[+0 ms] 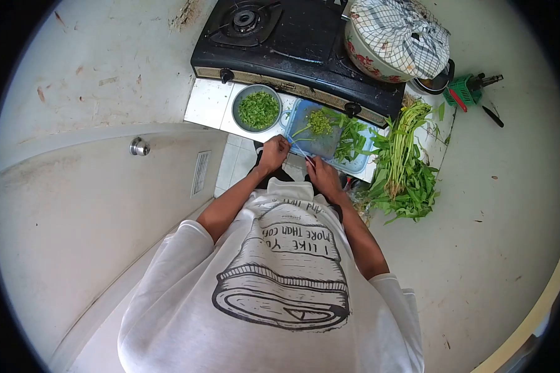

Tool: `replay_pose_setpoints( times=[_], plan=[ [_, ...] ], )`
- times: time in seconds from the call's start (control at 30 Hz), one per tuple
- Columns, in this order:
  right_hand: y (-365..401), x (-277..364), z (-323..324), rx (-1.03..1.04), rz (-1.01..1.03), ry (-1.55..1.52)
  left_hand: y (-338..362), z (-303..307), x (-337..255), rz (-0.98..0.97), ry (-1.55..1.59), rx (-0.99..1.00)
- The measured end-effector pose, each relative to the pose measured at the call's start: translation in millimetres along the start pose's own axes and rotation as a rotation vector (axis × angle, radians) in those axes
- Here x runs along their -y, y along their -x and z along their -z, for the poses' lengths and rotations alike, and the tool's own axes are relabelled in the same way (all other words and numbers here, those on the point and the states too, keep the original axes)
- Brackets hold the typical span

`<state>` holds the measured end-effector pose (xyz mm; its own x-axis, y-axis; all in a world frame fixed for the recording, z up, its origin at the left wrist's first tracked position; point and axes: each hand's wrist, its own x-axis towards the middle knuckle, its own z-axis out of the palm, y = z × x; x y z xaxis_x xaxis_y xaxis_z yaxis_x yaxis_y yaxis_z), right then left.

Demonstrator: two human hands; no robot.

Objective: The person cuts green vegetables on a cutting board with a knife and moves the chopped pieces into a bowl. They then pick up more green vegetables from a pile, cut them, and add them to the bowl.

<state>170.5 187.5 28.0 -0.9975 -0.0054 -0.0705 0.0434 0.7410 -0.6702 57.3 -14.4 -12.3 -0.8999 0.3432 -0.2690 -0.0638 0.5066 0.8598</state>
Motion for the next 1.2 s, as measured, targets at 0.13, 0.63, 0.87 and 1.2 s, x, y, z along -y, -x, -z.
replay_pose_setpoints(
  times=[0.13, 0.63, 0.87, 1.2],
  plan=[
    [3.8, -0.7, -9.1, 0.067, -0.003, 0.066, 0.4, 2.4, -3.0, 0.023, -0.02, 0.005],
    [5.3, -3.5, -8.6, 0.137, -0.012, 0.186, -0.8, 5.2, -9.5, 0.142, 0.091, 0.074],
    [-1.7, 0.2, -11.2, 0.13, 0.023, 0.338, -3.7, 16.8, -6.9, 0.346, 0.278, 0.168],
    [-3.8, -4.2, -15.7, 0.064, 0.053, 0.278, 6.7, 30.6, -9.3, 0.315, 0.444, 0.043]
  ],
)
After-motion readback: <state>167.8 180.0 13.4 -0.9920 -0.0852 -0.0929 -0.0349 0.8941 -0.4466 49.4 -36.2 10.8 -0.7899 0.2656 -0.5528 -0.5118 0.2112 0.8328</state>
